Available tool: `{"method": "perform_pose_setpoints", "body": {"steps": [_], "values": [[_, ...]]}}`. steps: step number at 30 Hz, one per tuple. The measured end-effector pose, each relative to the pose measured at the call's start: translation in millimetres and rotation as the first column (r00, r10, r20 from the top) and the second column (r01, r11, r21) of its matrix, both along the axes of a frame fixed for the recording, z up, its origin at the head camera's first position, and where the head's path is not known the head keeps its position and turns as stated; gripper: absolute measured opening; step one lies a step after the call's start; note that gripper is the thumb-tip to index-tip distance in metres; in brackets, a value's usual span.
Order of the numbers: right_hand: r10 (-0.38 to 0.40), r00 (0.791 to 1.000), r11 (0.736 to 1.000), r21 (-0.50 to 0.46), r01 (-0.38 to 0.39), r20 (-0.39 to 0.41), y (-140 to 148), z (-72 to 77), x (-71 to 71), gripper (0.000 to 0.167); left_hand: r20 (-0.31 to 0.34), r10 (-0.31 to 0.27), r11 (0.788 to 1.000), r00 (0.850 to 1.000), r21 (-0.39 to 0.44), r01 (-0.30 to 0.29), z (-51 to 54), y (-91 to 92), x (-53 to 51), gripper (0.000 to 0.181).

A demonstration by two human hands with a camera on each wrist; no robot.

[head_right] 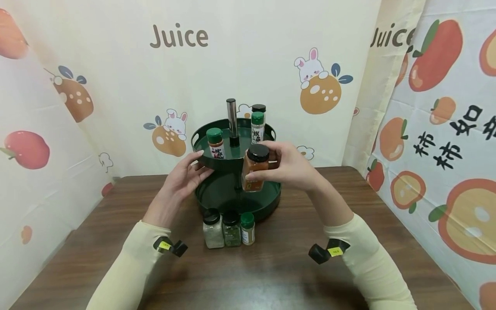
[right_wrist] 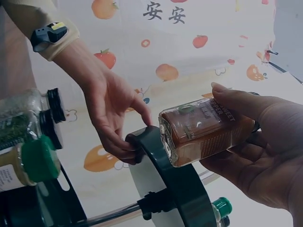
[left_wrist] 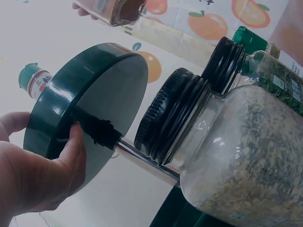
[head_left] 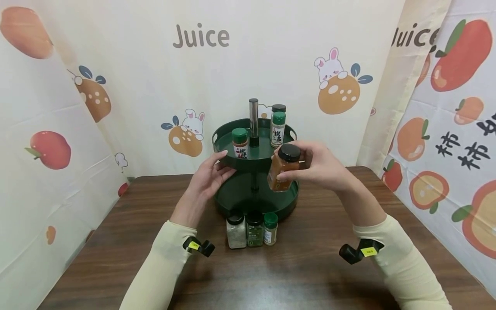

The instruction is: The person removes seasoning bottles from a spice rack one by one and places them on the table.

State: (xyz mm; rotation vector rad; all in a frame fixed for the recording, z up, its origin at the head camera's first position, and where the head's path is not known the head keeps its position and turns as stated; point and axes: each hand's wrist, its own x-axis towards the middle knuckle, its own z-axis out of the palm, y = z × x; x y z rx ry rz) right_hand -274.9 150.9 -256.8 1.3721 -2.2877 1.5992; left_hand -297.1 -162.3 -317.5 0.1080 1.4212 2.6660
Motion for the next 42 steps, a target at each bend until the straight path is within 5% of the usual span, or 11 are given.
{"method": "perform_pose_setpoints", "body": {"steps": [42], "values": [[-0.04, 0.996, 0.986, 0.165, 0.027, 0.081, 16.1, -56.4, 5.6, 0.044, -0.005, 0.0, 1.0, 1.0, 0.005, 0.0, -0.4, 0.9, 0.8, 0.066]]}}
